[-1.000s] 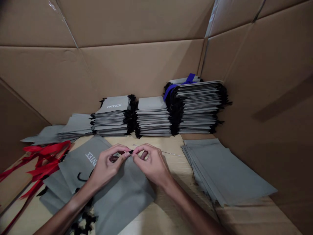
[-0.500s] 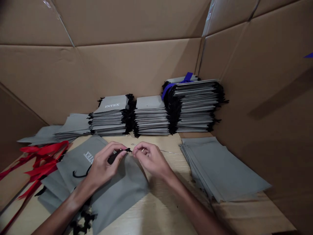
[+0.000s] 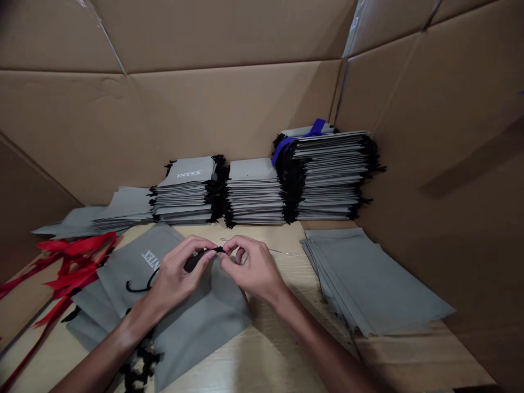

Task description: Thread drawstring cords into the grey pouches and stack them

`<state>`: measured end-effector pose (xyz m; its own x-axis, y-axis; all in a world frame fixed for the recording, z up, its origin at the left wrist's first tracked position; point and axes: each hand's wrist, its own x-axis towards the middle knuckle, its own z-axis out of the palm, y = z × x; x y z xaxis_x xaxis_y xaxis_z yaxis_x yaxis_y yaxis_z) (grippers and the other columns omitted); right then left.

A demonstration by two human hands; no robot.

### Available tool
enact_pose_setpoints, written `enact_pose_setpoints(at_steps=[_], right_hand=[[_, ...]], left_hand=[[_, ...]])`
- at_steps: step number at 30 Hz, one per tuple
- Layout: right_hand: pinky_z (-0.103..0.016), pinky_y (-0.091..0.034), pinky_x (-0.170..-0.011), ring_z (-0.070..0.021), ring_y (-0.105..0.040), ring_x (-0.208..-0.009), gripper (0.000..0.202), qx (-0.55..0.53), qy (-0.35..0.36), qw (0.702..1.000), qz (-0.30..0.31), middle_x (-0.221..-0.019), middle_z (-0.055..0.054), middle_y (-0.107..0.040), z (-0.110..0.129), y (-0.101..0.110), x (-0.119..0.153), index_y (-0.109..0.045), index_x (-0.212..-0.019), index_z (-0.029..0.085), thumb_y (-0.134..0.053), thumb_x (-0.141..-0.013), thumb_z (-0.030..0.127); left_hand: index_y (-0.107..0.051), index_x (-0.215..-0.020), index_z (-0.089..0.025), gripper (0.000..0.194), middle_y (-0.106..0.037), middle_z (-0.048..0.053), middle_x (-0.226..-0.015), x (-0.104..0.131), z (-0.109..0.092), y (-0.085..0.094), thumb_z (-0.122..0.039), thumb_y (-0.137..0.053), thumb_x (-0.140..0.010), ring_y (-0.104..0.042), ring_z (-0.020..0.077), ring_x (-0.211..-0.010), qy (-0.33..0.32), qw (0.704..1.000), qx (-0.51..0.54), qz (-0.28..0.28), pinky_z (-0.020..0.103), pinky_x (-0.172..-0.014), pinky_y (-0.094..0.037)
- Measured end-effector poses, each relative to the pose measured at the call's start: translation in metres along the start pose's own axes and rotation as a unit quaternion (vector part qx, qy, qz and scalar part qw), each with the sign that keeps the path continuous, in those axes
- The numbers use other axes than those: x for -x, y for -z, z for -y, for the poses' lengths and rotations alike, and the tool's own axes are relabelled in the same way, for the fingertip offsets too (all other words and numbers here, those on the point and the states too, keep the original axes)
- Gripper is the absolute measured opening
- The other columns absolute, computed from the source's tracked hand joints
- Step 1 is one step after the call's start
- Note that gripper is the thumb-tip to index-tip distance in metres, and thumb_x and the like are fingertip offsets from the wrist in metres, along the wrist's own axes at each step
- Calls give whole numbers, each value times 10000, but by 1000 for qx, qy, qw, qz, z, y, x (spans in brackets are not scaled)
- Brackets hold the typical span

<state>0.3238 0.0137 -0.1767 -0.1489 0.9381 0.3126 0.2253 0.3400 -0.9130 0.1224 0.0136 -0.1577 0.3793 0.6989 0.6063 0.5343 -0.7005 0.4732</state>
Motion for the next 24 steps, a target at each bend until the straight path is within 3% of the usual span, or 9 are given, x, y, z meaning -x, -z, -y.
enact_pose_setpoints(at_steps=[9, 13, 24], right_hand=[[-233, -381, -526, -118, -517, -600, 97, -19, -9, 1000, 11, -729, 26, -656, 2, 1, -1, -731, -881, 216, -684, -855, 297], [-233, -369, -519, -115, -495, -585, 103, -26, -15, 999, 16, -698, 32, -637, 0, 1, -1, -743, -879, 212, -703, -836, 296], [-232, -372, -534, -116, -525, -610, 70, -23, 0, 1000, 16, -748, 25, -673, 4, 1, -1, -712, -841, 215, -698, -843, 284]], left_hand=[[-697, -1398, -299, 405, -777, 78, -1241, 5, 7, 5, -128, -614, -1041, -739, 209, -1137, -61, 997, 14, 35, 339, -1004, -591], [-729, -1363, -293, 390, -796, 77, -1207, 4, 8, 5, -119, -634, -1027, -752, 203, -1084, -77, 996, 9, 38, 341, -973, -604], [-756, -1175, -249, 218, -825, 38, -1073, 3, 1, 1, -161, -702, -983, -772, 175, -968, -15, 1000, 15, 2, 277, -904, -591]])
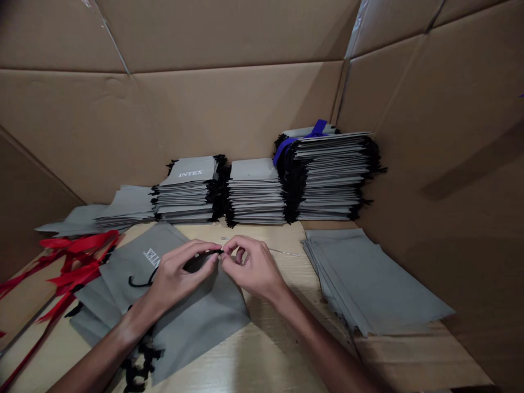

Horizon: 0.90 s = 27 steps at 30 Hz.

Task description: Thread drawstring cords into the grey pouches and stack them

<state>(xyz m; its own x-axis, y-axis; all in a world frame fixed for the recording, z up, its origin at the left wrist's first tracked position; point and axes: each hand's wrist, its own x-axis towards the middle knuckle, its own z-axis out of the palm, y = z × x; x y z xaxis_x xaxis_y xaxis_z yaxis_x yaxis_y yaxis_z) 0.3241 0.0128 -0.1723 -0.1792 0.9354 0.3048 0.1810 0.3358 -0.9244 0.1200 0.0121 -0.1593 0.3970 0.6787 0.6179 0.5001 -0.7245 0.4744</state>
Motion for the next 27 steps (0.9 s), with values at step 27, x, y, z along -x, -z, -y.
enact_pose_setpoints(at_steps=[27], right_hand=[[-239, -359, -560, -128, -514, -633, 158, -162, -67, 983, 60, -733, 20, -619, -12, 8, -8, -673, -781, 225, -606, -891, 316]], left_hand=[[-731, -957, -227, 290, -730, 2, -917, -11, -1, 12, -460, -592, -1059, -641, 184, -882, 179, 963, 143, 141, 249, -765, -446]])
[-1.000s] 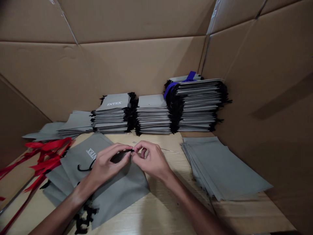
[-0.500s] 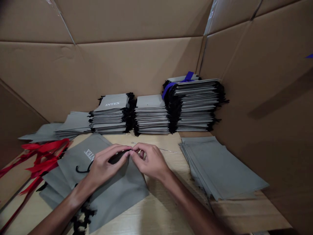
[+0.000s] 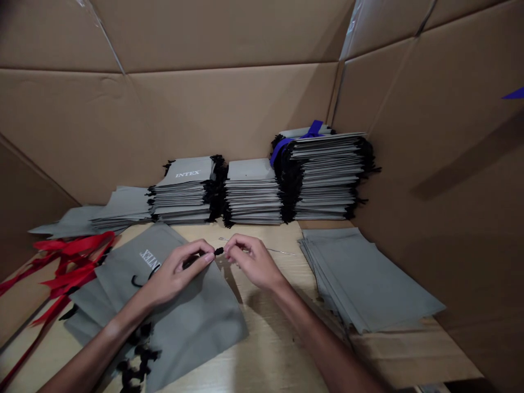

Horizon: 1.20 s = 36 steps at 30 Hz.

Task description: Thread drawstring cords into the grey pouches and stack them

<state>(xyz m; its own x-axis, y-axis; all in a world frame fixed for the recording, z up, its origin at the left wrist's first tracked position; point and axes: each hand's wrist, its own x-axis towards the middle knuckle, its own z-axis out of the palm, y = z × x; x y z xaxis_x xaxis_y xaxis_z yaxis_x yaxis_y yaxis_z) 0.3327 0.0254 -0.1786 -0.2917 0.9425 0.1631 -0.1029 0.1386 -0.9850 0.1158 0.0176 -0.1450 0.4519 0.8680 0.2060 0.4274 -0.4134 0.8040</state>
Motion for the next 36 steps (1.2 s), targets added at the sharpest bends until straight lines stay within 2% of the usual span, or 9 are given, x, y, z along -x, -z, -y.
enact_pose_setpoints(at_steps=[4, 7, 10, 13, 16, 19, 24, 29, 36], right_hand=[[-239, -360, -566, -125, -505, -635, 173, -10, -3, 1000, 1, -721, 22, -606, -1, 0, 0, -669, -776, 219, -610, -897, 327], [-248, -379, -587, -131, -521, -661, 195, 52, 39, 998, -2, -734, 11, -623, -1, 2, 2, -673, -786, 210, -617, -931, 329], [-245, -387, -587, -134, -557, -700, 159, 128, 83, 988, -7, -837, -4, -669, -1, 2, 4, -729, -996, 205, -701, -932, 348], [-233, -422, -577, -135, -604, -733, 313, 115, 83, 990, 12, -977, -23, -710, -1, -1, 6, -725, -1162, 223, -790, -886, 356], [-236, -419, -571, -136, -606, -734, 279, 95, 68, 993, 18, -977, -26, -720, 1, -2, 6, -740, -1069, 221, -817, -880, 412], [-259, -429, -634, -157, -622, -783, 318, 90, 51, 994, 14, -922, -26, -708, 4, 1, 6, -704, -1014, 213, -747, -940, 520], [-291, -387, -610, -147, -545, -634, 491, 95, 7, 993, 72, -711, -3, -651, 2, 6, 5, -630, -817, 211, -595, -1006, 664], [-287, -379, -616, -146, -549, -664, 494, 62, 26, 996, 64, -734, 3, -636, -4, 3, 3, -628, -837, 211, -605, -1001, 677], [-275, -354, -588, -135, -535, -639, 449, 42, -12, 997, 68, -731, 3, -647, -6, 7, 0, -637, -833, 208, -653, -987, 630]], left_hand=[[-707, -931, -209, 298, -695, 0, -892, -1, -4, 2, -458, -598, -1051, -611, 178, -864, 7, 1000, 16, 6, 247, -780, -438], [-704, -932, -204, 292, -689, -2, -885, -1, -2, 2, -449, -599, -1051, -600, 174, -853, 4, 1000, 9, 4, 245, -769, -433], [-713, -945, -204, 274, -708, 1, -890, 0, 2, 0, -433, -604, -1048, -611, 176, -848, -6, 1000, -1, -1, 247, -764, -435], [-727, -959, -203, 262, -736, 8, -909, 0, 4, -1, -425, -613, -1039, -638, 185, -859, -5, 1000, -7, 5, 253, -769, -444], [-730, -947, -201, 273, -740, 6, -894, 0, 4, -1, -438, -624, -1030, -642, 185, -849, 0, 1000, 6, 8, 254, -763, -450], [-733, -936, -201, 283, -737, 1, -876, 0, 3, 0, -436, -614, -1038, -639, 177, -836, -3, 1000, 8, 9, 250, -767, -452], [-730, -943, -204, 271, -741, 2, -896, 0, 2, 0, -413, -594, -1049, -644, 174, -848, -14, 1000, -14, -3, 250, -768, -448], [-718, -952, -216, 271, -723, -11, -904, 0, 3, -3, -413, -566, -1060, -622, 165, -837, 5, 999, -39, -3, 255, -723, -416], [-719, -934, -212, 280, -712, -8, -885, 1, 5, -3, -420, -568, -1044, -608, 173, -834, 35, 999, -26, 3, 265, -721, -408]])
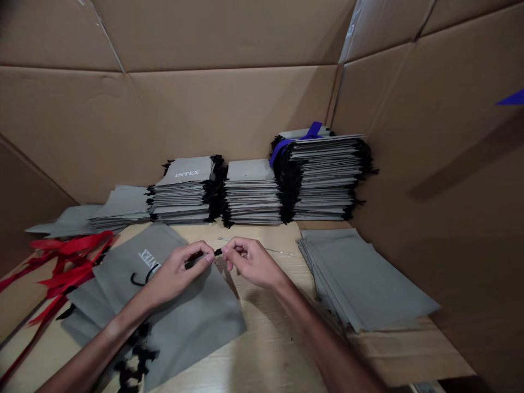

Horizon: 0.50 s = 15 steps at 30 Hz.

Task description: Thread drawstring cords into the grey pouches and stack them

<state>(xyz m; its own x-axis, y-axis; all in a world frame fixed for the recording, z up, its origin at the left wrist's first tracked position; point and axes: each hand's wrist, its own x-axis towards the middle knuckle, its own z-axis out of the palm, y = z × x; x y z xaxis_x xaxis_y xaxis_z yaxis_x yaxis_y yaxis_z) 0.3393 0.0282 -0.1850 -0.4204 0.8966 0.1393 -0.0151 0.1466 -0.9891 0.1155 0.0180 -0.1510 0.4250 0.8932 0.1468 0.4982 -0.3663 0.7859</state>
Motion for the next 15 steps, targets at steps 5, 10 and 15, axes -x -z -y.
enact_pose_setpoints(at_steps=[5, 10, 15], right_hand=[[-248, -353, -546, -131, -548, -642, 417, -7, 5, 1000, 5, -718, 8, -647, 6, 6, 1, -649, -848, 212, -665, -984, 606], [-225, -348, -498, -104, -471, -558, 436, -30, 9, 999, -16, -663, 32, -617, 6, 7, 1, -647, -833, 212, -697, -957, 627], [-233, -381, -507, -122, -505, -601, 463, -37, 15, 999, -31, -747, -7, -665, 2, 9, 1, -700, -924, 202, -557, -1038, 627]], left_hand=[[-717, -921, -204, 299, -684, -8, -855, -1, 0, 1, -453, -589, -1028, -574, 169, -801, -1, 1000, 24, 7, 260, -713, -406], [-697, -897, -199, 283, -668, -13, -828, -2, -1, 1, -431, -596, -1023, -574, 161, -790, -19, 999, 32, -1, 249, -709, -403], [-667, -875, -199, 269, -669, -12, -837, -2, -2, -1, -393, -568, -1033, -573, 158, -789, -37, 999, 32, -17, 249, -726, -413]])
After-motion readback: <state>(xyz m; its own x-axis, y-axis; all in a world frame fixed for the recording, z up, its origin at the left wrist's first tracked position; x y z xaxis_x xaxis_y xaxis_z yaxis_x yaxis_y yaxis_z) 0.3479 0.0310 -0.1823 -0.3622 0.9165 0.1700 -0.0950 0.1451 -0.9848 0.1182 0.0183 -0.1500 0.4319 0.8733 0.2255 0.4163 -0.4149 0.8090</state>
